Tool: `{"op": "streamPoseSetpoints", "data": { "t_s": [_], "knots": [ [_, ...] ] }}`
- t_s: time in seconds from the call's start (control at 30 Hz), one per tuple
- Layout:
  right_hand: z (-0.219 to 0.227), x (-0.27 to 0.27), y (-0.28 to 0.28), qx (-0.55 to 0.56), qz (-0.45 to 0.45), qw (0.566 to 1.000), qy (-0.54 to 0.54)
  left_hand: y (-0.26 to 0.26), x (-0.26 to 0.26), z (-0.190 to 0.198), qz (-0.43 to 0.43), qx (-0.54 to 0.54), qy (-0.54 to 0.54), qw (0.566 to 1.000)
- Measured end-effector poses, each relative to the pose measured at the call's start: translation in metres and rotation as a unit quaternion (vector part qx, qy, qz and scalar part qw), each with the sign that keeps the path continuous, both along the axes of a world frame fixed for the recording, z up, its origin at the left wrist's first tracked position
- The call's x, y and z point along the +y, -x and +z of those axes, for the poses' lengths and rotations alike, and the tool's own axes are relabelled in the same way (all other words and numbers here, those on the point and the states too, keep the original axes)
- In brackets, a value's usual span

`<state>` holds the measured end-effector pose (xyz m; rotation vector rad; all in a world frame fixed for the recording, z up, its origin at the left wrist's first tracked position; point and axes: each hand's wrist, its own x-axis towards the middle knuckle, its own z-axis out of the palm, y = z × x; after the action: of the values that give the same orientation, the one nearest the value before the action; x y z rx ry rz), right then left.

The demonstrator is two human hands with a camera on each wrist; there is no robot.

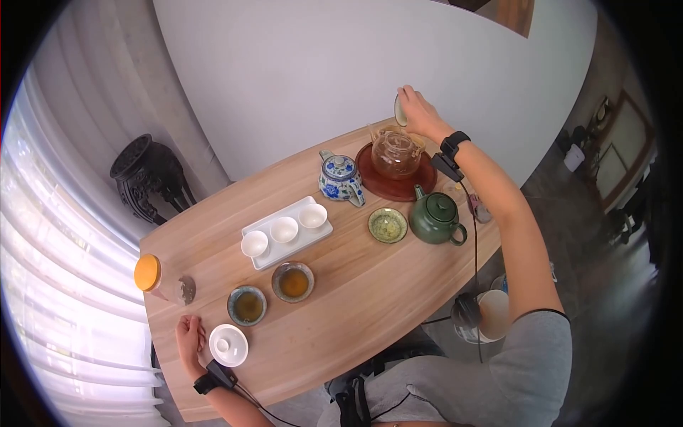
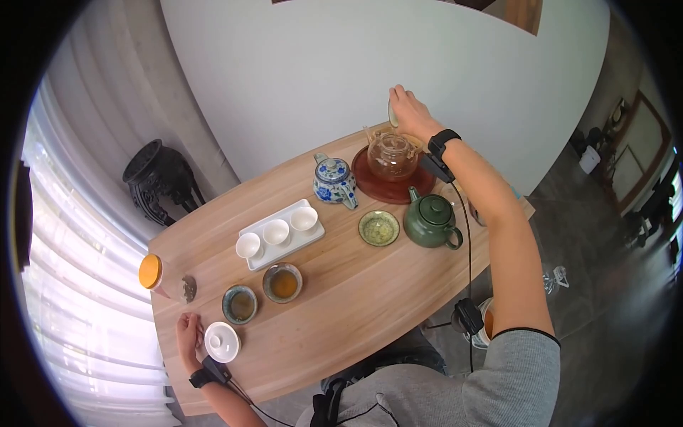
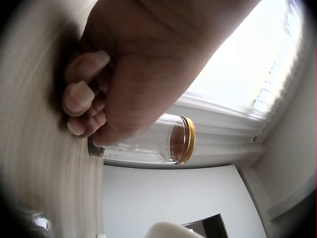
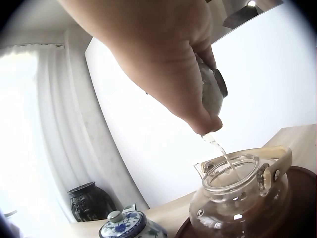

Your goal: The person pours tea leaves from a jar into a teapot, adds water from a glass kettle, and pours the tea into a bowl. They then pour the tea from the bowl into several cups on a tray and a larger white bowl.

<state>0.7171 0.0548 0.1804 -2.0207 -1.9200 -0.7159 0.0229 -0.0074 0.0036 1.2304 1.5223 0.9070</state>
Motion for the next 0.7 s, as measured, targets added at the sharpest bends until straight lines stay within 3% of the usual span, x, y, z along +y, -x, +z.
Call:
{"op": "streamPoseSetpoints", "data": {
  "t_s": [0.2, 0.27, 0.37, 0.5, 0.57, 0.6, 0.67, 0.7],
  "knots": [
    [-0.014, 0.002, 0.002, -0.119, 0.024, 0.992, -0.025, 0.000, 0.000, 0.000, 0.003, 0.006, 0.003, 1.000],
    [-0.027, -0.002, 0.006, -0.244, 0.023, 0.968, -0.046, -0.001, -0.001, 0.001, 0.006, 0.010, 0.002, 1.000],
    [-0.044, -0.004, 0.010, -0.309, 0.026, 0.950, -0.037, -0.002, -0.002, 0.004, 0.007, 0.011, 0.004, 1.000],
    [-0.030, -0.011, 0.025, -0.309, 0.010, 0.951, -0.006, -0.004, -0.003, 0.005, 0.001, 0.018, 0.000, 1.000],
    [-0.015, -0.018, 0.041, -0.113, 0.063, 0.987, -0.091, -0.006, -0.004, 0.007, 0.004, 0.021, 0.001, 1.000],
    [-0.012, -0.023, 0.054, -0.110, 0.068, 0.988, -0.088, -0.007, -0.004, 0.008, 0.003, 0.019, -0.002, 1.000],
    [-0.014, -0.038, 0.085, 0.150, 0.060, 0.980, -0.117, -0.011, -0.007, 0.015, 0.006, 0.022, -0.007, 1.000],
    [-0.017, -0.047, 0.099, 0.151, 0.066, 0.980, -0.114, -0.010, -0.007, 0.015, 0.012, 0.023, -0.005, 1.000]
  ]
}}
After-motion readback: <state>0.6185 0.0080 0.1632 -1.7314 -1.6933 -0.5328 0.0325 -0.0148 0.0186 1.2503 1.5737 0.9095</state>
